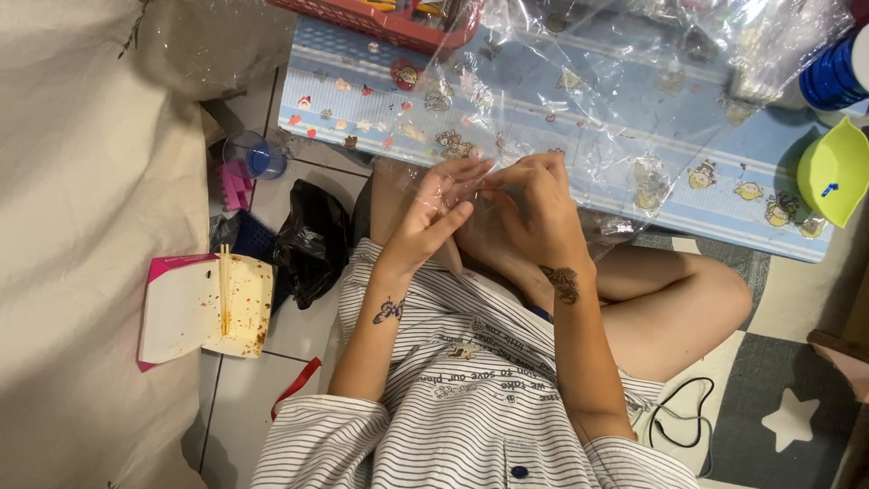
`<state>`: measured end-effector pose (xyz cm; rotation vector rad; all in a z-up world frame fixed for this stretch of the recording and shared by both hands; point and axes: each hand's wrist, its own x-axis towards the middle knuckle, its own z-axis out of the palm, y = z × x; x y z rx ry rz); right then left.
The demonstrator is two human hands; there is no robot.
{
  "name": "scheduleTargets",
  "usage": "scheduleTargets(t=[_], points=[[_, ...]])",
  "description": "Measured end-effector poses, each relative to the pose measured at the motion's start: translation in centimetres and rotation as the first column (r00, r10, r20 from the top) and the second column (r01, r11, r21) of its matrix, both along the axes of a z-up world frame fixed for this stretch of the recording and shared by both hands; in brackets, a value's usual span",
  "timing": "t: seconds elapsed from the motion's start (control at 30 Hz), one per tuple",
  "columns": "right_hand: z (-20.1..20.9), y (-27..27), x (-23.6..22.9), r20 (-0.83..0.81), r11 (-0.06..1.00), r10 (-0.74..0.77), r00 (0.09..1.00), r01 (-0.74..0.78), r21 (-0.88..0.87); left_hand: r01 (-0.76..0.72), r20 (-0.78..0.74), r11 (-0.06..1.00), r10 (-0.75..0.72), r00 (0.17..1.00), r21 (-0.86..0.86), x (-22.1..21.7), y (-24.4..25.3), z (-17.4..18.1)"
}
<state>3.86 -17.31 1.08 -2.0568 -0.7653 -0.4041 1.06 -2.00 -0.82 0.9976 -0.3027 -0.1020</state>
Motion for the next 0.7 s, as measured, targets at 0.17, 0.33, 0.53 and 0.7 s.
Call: scheduleTargets(t=[0.17, 0.33, 0.53, 0.7], points=[[0.5, 0.3, -0.2, 0.054, 1.0, 0.013, 0.998, -0.012, -0.02, -0.026, 0.011, 0.999, 0.026, 1.0, -0.026, 0.1, -0.3, -0.1], [1.0, 0.1, -0.5, 0.036, 1.0, -0.011, 0.999, 0.012, -0.019, -0.059, -0.004, 0.995, 0.06, 0.998, 0.083, 0.3, -0.1, -1.2], [1.0, -0.1, -0.7, 0.009, 0.999, 0.011, 1.0, -0.011, 0.03, -0.097, 0.001, 0.991, 0.097, 0.995, 0.091, 0.2, -0.1, -1.9], [1.5, -0.2, -0.7, 0.022, 0.995, 0.087, 0.996, -0.088, 0.044, -0.106, -0.023, 0.99, 0.109, 0.994, 0.098, 0.1, 0.1, -0.7]])
